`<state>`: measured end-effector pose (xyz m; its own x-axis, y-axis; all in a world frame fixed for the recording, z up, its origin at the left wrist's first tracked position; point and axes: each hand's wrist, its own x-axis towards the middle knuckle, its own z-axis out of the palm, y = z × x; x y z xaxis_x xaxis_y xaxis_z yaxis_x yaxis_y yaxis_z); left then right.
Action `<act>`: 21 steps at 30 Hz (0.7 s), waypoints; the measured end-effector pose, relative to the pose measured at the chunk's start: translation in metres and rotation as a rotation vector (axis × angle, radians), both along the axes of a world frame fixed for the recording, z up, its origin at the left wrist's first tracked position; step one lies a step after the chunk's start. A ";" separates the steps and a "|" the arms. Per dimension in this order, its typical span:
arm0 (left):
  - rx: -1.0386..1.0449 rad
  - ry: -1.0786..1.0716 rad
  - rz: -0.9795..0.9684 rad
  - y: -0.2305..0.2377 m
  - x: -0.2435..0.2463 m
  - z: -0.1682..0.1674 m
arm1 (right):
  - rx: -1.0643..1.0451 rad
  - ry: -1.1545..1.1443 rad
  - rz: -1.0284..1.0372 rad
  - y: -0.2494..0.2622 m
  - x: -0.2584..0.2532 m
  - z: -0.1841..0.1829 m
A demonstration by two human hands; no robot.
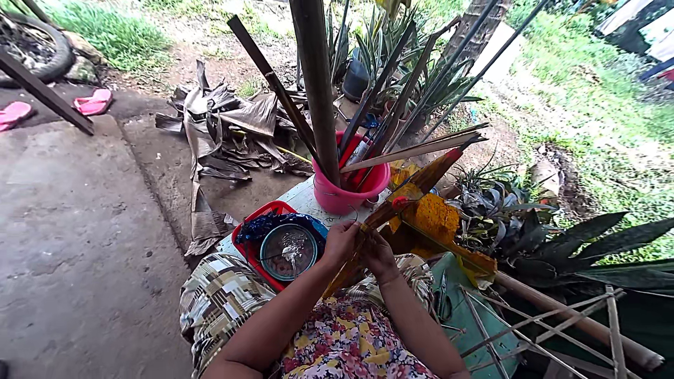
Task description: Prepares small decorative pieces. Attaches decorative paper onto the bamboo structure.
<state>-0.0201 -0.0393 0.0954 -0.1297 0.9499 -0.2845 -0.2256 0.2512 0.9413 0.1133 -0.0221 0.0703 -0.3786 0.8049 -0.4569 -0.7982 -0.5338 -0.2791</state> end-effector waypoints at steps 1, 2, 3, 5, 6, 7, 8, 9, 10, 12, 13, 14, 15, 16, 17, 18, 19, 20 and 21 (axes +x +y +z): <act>0.006 0.003 0.010 0.001 0.000 -0.002 | -0.014 0.030 -0.012 -0.001 -0.001 -0.001; 0.012 -0.005 0.024 0.002 0.001 -0.004 | -0.024 0.048 -0.026 -0.001 -0.002 -0.002; 0.011 -0.018 0.036 0.003 0.002 -0.005 | -0.026 0.051 -0.036 -0.001 -0.003 -0.002; -0.016 -0.036 0.044 0.006 0.002 -0.005 | -0.028 0.038 -0.053 -0.002 -0.005 -0.003; -0.037 -0.042 0.042 0.008 0.001 -0.006 | -0.025 0.027 -0.056 -0.003 -0.006 -0.003; -0.054 -0.047 0.037 0.009 0.000 -0.006 | -0.016 0.013 -0.061 -0.003 -0.006 -0.004; -0.070 -0.053 0.030 0.010 -0.002 -0.005 | -0.012 -0.001 -0.072 -0.004 -0.006 -0.004; -0.084 -0.060 0.022 0.011 -0.002 -0.003 | -0.011 -0.011 -0.086 -0.004 -0.005 -0.004; -0.097 -0.069 0.019 0.012 -0.003 -0.001 | -0.019 -0.028 -0.103 -0.005 -0.006 -0.004; -0.110 -0.079 0.020 0.011 -0.003 0.002 | -0.020 -0.053 -0.133 -0.006 -0.007 -0.006; -0.111 -0.081 0.029 0.011 -0.003 0.003 | -0.019 -0.059 -0.142 -0.007 -0.007 -0.007; -0.107 -0.078 0.035 0.011 -0.003 0.003 | -0.011 -0.064 -0.148 -0.007 -0.008 -0.008; -0.103 -0.069 0.038 0.012 -0.004 0.002 | -0.002 -0.068 -0.154 -0.006 -0.008 -0.007; -0.095 -0.058 0.040 0.013 -0.005 0.001 | 0.006 -0.075 -0.161 -0.007 -0.009 -0.006; -0.090 -0.046 0.041 0.013 -0.005 0.000 | 0.013 -0.088 -0.170 -0.008 -0.010 -0.004; -0.087 -0.037 0.043 0.013 -0.006 -0.001 | 0.030 -0.100 -0.177 -0.009 -0.010 -0.003; -0.085 -0.032 0.047 0.013 -0.006 -0.002 | 0.053 -0.116 -0.185 -0.010 -0.011 -0.001; -0.084 -0.026 0.050 0.014 -0.006 -0.002 | 0.076 -0.145 -0.199 -0.011 -0.011 0.000; -0.083 -0.021 0.052 0.014 -0.006 -0.002 | 0.112 -0.187 -0.216 -0.012 -0.012 0.002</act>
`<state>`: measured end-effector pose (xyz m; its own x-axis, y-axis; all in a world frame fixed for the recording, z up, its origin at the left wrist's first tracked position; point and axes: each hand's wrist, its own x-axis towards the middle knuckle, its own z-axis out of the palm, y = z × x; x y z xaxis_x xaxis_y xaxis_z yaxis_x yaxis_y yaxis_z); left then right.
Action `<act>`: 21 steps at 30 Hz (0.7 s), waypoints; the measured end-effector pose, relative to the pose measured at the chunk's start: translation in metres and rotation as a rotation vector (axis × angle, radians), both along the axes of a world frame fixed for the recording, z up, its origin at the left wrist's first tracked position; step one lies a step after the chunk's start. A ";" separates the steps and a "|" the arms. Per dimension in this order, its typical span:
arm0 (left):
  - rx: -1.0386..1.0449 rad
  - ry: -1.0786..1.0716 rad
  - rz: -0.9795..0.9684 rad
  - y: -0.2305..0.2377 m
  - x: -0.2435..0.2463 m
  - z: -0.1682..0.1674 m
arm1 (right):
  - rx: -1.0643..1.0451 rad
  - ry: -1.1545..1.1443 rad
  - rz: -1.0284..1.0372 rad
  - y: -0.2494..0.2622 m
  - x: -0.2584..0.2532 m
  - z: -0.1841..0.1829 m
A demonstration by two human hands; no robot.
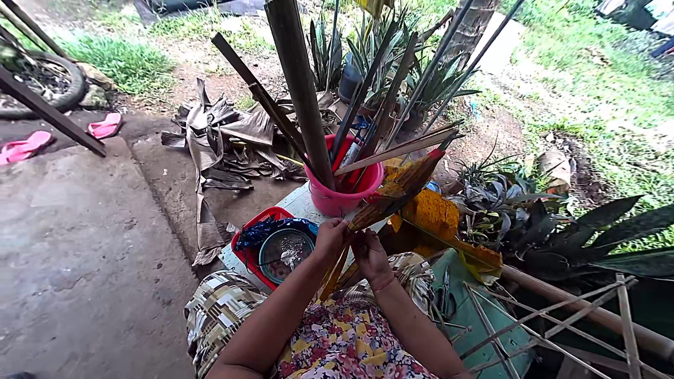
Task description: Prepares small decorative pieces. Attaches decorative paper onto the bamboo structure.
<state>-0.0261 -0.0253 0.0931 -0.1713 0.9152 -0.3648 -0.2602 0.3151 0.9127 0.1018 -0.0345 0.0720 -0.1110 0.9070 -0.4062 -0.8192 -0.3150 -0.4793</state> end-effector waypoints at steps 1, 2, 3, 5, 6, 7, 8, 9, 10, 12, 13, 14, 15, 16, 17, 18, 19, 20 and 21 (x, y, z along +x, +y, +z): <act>0.003 0.001 0.002 0.000 0.001 0.000 | 0.059 -0.068 -0.021 -0.002 0.000 0.001; 0.007 0.003 0.003 0.000 0.002 0.000 | 0.160 -0.180 -0.042 -0.005 0.000 0.001; 0.014 0.008 0.003 0.000 0.003 -0.001 | 0.310 -0.361 -0.051 -0.008 0.002 -0.001; 0.034 0.028 0.009 -0.001 0.007 -0.003 | 0.659 -0.883 -0.080 -0.015 0.007 -0.004; 0.048 0.044 0.010 -0.001 0.009 -0.003 | 0.838 -1.154 -0.117 -0.016 0.010 -0.005; 0.062 0.067 0.002 -0.001 0.010 -0.004 | 1.006 -1.399 -0.172 -0.015 0.013 -0.005; 0.070 0.089 -0.004 -0.001 0.012 -0.005 | 1.137 -1.586 -0.219 -0.011 0.016 -0.005; 0.076 0.106 -0.003 -0.001 0.014 -0.006 | 1.237 -1.719 -0.237 -0.007 0.019 -0.002; 0.085 0.119 0.003 -0.002 0.015 -0.007 | 1.308 -1.809 -0.203 -0.003 0.021 0.003; 0.102 0.120 0.020 -0.003 0.015 -0.005 | 1.389 -1.887 -0.088 0.003 0.023 0.015; 0.118 0.095 0.039 -0.005 0.015 -0.004 | 1.399 -1.880 -0.040 0.004 0.024 0.020; 0.137 0.046 0.065 -0.008 0.016 -0.003 | 1.401 -1.856 -0.015 0.006 0.025 0.025; 0.157 -0.016 0.093 -0.011 0.017 -0.001 | 1.398 -1.832 -0.005 0.006 0.025 0.030; 0.180 -0.082 0.118 -0.013 0.017 0.000 | 1.391 -1.810 0.001 0.007 0.025 0.034; 0.206 -0.144 0.132 -0.014 0.017 -0.002 | 1.379 -1.789 0.005 0.009 0.025 0.038; 0.231 -0.198 0.134 -0.016 0.015 -0.006 | 1.357 -1.778 0.009 0.010 0.024 0.041; 0.259 -0.244 0.123 -0.017 0.013 -0.008 | 1.329 -1.773 0.013 0.010 0.024 0.044; 0.290 -0.273 0.105 -0.019 0.012 -0.009 | 1.298 -1.770 0.015 0.010 0.024 0.046; 0.325 -0.282 0.076 -0.021 0.010 -0.009 | 1.266 -1.768 0.015 0.009 0.023 0.049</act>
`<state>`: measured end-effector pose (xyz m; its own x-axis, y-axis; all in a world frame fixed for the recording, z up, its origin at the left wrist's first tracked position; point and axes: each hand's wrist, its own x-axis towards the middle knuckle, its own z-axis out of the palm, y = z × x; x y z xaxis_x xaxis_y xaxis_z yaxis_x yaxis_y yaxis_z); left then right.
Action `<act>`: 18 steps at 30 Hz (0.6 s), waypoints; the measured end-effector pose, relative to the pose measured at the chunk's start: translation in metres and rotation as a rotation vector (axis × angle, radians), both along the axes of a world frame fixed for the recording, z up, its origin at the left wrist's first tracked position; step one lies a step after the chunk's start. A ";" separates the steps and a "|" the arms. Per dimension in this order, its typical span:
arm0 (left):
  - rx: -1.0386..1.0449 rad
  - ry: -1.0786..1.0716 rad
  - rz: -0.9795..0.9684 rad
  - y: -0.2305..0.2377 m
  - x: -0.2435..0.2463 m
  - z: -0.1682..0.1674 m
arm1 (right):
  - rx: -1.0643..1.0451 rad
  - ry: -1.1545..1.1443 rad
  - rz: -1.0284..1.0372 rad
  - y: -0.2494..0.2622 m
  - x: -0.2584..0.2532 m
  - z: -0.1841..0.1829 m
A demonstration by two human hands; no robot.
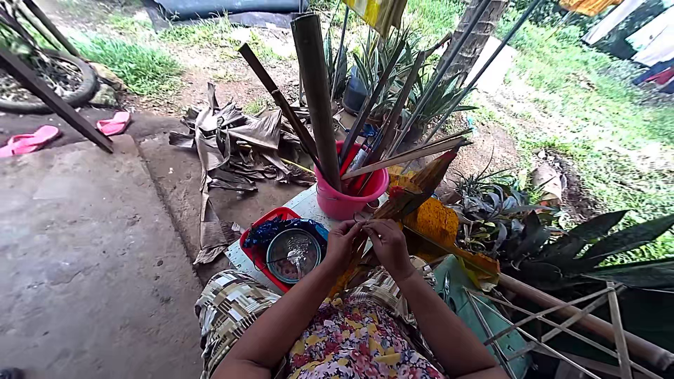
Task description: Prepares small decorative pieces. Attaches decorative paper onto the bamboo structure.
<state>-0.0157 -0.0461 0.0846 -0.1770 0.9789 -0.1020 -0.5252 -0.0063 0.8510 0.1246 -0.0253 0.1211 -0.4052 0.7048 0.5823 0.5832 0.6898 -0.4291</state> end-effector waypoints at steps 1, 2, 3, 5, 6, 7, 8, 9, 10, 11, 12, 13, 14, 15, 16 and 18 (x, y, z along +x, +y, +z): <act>0.031 0.013 -0.021 -0.002 -0.001 0.002 | -0.020 0.010 -0.019 -0.002 -0.001 0.003; 0.057 0.041 -0.038 -0.005 -0.004 0.003 | -0.048 0.023 -0.032 -0.005 -0.003 0.006; 0.075 0.068 -0.048 -0.006 -0.006 0.005 | -0.089 0.041 -0.040 -0.008 -0.005 0.009; 0.117 0.108 -0.063 -0.006 -0.013 0.006 | -0.205 0.085 -0.047 -0.013 -0.008 0.017; 0.136 0.127 -0.070 -0.006 -0.016 0.006 | -0.251 0.102 -0.048 -0.016 -0.009 0.019; 0.148 0.152 -0.075 -0.006 -0.018 0.007 | -0.285 0.123 -0.043 -0.017 -0.010 0.021; 0.157 0.180 -0.078 -0.006 -0.021 0.008 | -0.316 0.147 -0.033 -0.019 -0.011 0.022; 0.160 0.209 -0.083 -0.006 -0.024 0.009 | -0.348 0.168 -0.021 -0.020 -0.013 0.023; 0.165 0.237 -0.091 -0.007 -0.027 0.010 | -0.380 0.183 -0.011 -0.020 -0.013 0.023; 0.171 0.264 -0.102 -0.007 -0.030 0.012 | -0.414 0.197 -0.005 -0.021 -0.014 0.024; 0.183 0.294 -0.109 -0.008 -0.033 0.013 | -0.453 0.215 -0.002 -0.021 -0.014 0.025; 0.194 0.321 -0.111 -0.009 -0.035 0.014 | -0.499 0.240 0.001 -0.021 -0.014 0.027; 0.202 0.338 -0.112 -0.010 -0.037 0.015 | -0.550 0.268 0.003 -0.021 -0.014 0.028; 0.207 0.354 -0.109 -0.010 -0.038 0.014 | -0.595 0.299 0.006 -0.021 -0.014 0.029; 0.209 0.367 -0.104 -0.010 -0.038 0.014 | -0.628 0.324 0.010 -0.021 -0.015 0.029; 0.232 0.388 -0.091 -0.009 -0.039 0.012 | -0.659 0.343 0.008 -0.020 -0.016 0.029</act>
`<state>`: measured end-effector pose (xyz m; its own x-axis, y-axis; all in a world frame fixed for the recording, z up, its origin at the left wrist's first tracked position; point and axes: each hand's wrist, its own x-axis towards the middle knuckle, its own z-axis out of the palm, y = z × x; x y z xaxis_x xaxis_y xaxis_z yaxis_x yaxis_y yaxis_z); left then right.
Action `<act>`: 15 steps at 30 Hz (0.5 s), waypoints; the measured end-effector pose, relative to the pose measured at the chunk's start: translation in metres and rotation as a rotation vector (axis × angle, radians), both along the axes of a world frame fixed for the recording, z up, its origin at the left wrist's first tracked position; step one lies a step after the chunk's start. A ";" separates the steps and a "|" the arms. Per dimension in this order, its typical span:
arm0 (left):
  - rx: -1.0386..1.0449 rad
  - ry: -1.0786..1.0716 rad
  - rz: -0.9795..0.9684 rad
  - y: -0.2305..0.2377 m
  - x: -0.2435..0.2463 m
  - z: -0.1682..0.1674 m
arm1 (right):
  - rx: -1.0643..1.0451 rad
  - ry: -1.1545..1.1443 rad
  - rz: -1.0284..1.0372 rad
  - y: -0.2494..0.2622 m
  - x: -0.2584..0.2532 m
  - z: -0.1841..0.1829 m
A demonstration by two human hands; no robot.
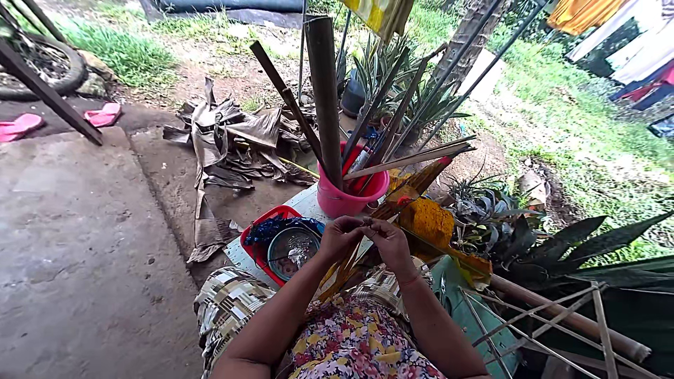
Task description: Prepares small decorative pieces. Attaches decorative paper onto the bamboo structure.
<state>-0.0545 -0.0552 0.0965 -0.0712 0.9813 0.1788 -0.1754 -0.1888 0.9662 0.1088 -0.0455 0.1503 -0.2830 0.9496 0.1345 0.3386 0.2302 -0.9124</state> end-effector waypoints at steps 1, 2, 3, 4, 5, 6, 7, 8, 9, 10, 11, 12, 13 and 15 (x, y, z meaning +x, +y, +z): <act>0.031 0.025 0.000 0.000 0.000 -0.001 | -0.007 0.001 -0.004 0.000 -0.001 0.000; 0.068 0.059 -0.001 0.001 -0.001 -0.002 | -0.011 -0.002 -0.007 0.000 -0.001 -0.001; 0.106 0.100 -0.008 0.001 -0.001 -0.004 | -0.014 -0.002 -0.014 0.000 -0.001 -0.001; 0.143 0.135 -0.020 0.002 -0.002 -0.006 | -0.016 0.000 -0.029 0.000 -0.001 -0.001; 0.181 0.163 -0.031 0.002 -0.002 -0.006 | -0.021 0.013 -0.051 0.000 -0.002 -0.001; 0.209 0.181 -0.041 0.002 -0.003 -0.007 | -0.028 0.035 -0.078 0.001 -0.003 -0.003; 0.223 0.192 -0.052 0.002 -0.003 -0.007 | -0.038 0.056 -0.101 0.001 -0.003 -0.003; 0.225 0.198 -0.061 0.002 -0.003 -0.007 | -0.043 0.071 -0.118 0.000 -0.004 -0.004; 0.216 0.199 -0.071 0.002 -0.002 -0.007 | -0.041 0.085 -0.136 0.000 -0.004 -0.005; 0.204 0.199 -0.075 0.002 -0.002 -0.007 | -0.029 0.096 -0.152 -0.001 -0.005 -0.007; 0.195 0.197 -0.072 0.002 0.000 -0.006 | -0.008 0.106 -0.168 -0.002 -0.006 -0.010; 0.192 0.192 -0.060 0.001 0.002 -0.006 | 0.020 0.116 -0.186 -0.004 -0.008 -0.012; 0.190 0.188 -0.043 0.001 0.005 -0.007 | 0.055 0.116 -0.203 -0.005 -0.009 -0.015; 0.190 0.197 0.000 0.000 0.011 -0.008 | 0.120 0.088 -0.233 -0.008 -0.012 -0.017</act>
